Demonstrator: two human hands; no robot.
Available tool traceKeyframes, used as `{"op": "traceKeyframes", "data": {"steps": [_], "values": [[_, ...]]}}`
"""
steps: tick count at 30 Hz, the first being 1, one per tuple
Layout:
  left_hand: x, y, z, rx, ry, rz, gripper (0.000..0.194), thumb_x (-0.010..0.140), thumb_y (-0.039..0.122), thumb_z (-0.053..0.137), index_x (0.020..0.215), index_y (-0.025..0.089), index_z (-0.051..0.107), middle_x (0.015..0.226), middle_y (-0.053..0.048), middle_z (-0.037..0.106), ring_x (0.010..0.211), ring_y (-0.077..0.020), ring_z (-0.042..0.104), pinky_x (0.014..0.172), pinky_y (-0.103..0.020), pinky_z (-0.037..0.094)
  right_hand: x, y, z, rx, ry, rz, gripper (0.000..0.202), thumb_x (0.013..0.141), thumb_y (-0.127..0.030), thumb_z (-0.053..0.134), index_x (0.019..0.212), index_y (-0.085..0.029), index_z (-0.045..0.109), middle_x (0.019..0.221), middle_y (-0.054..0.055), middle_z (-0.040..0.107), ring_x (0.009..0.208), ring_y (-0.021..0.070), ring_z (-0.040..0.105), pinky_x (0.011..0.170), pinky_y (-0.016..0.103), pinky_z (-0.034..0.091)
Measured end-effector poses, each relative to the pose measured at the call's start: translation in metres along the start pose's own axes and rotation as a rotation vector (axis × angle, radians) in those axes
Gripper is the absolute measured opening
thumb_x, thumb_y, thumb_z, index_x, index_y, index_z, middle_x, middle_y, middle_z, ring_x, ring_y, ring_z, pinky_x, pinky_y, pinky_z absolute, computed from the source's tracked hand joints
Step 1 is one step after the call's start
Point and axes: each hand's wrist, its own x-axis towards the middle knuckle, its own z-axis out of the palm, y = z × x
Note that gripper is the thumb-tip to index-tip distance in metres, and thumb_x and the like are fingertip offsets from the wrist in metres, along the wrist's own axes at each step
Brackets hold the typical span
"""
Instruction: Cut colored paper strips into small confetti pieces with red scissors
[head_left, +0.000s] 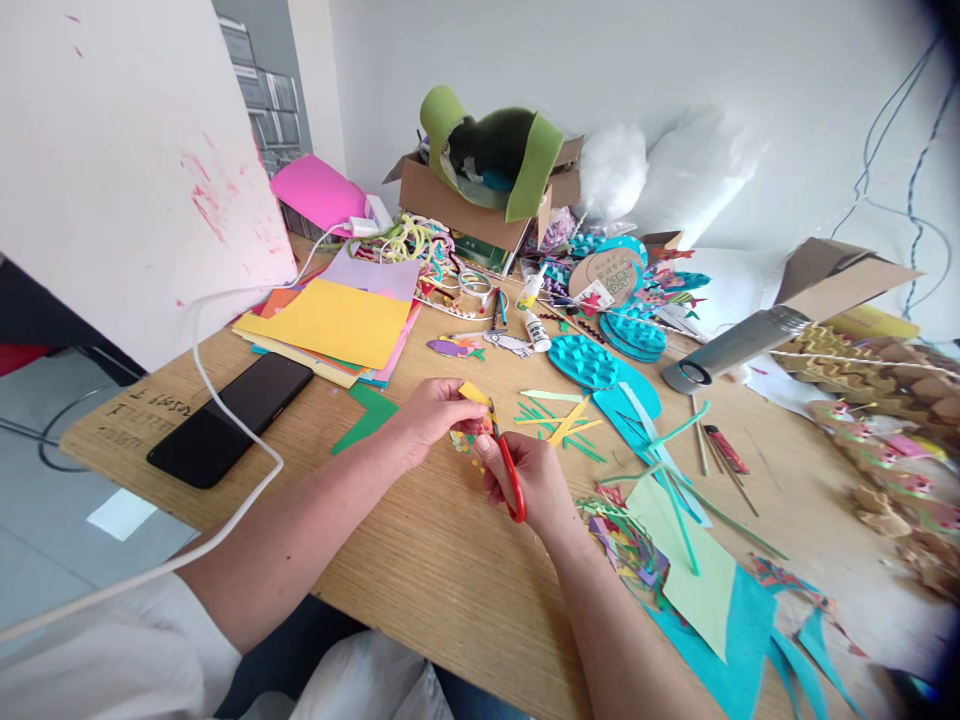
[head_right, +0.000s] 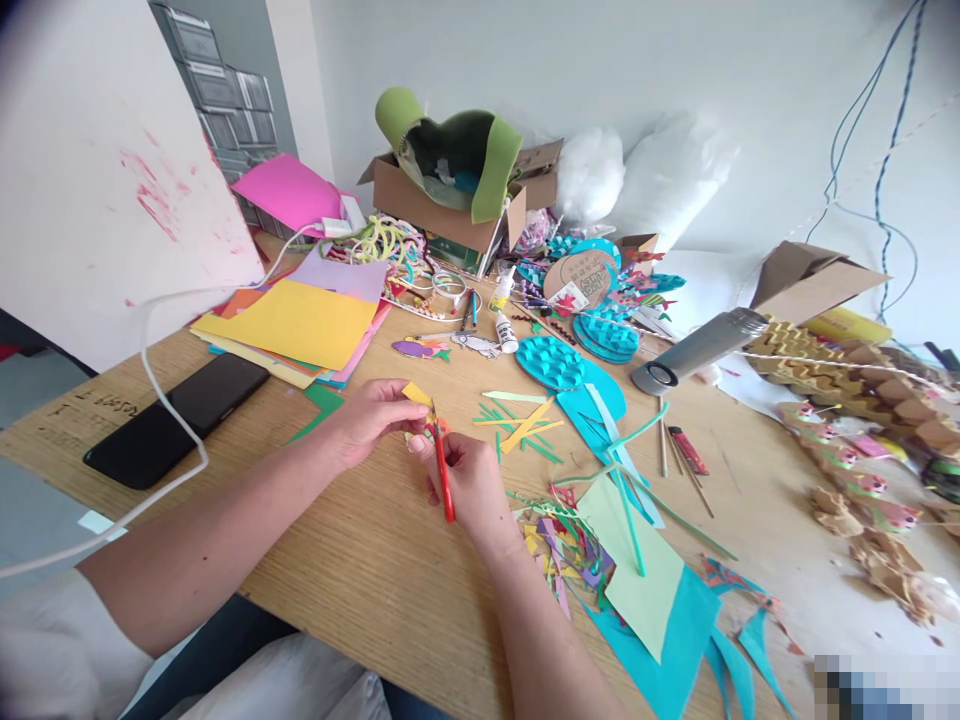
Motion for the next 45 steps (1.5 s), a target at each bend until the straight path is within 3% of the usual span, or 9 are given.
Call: {"op": "traceKeyframes", "data": {"steps": [45], "values": [[0.0, -0.0017, -0.0015, 0.047, -0.049, -0.026, 0.015, 0.058, 0.022, 0.072, 0.064, 0.011, 0.064, 0.06, -0.001, 0.063, 0.054, -0.009, 0.055, 0.057, -0.023, 0.042, 0.0007, 0.0011, -0.001, 0.013, 0.006, 0.008, 0.052, 0.073, -0.065, 0.065, 0.057, -0.019, 0.048, 0.043, 0.0, 0.056, 0.034, 0.0129, 0.054, 0.033, 0.019, 0.033]]}}
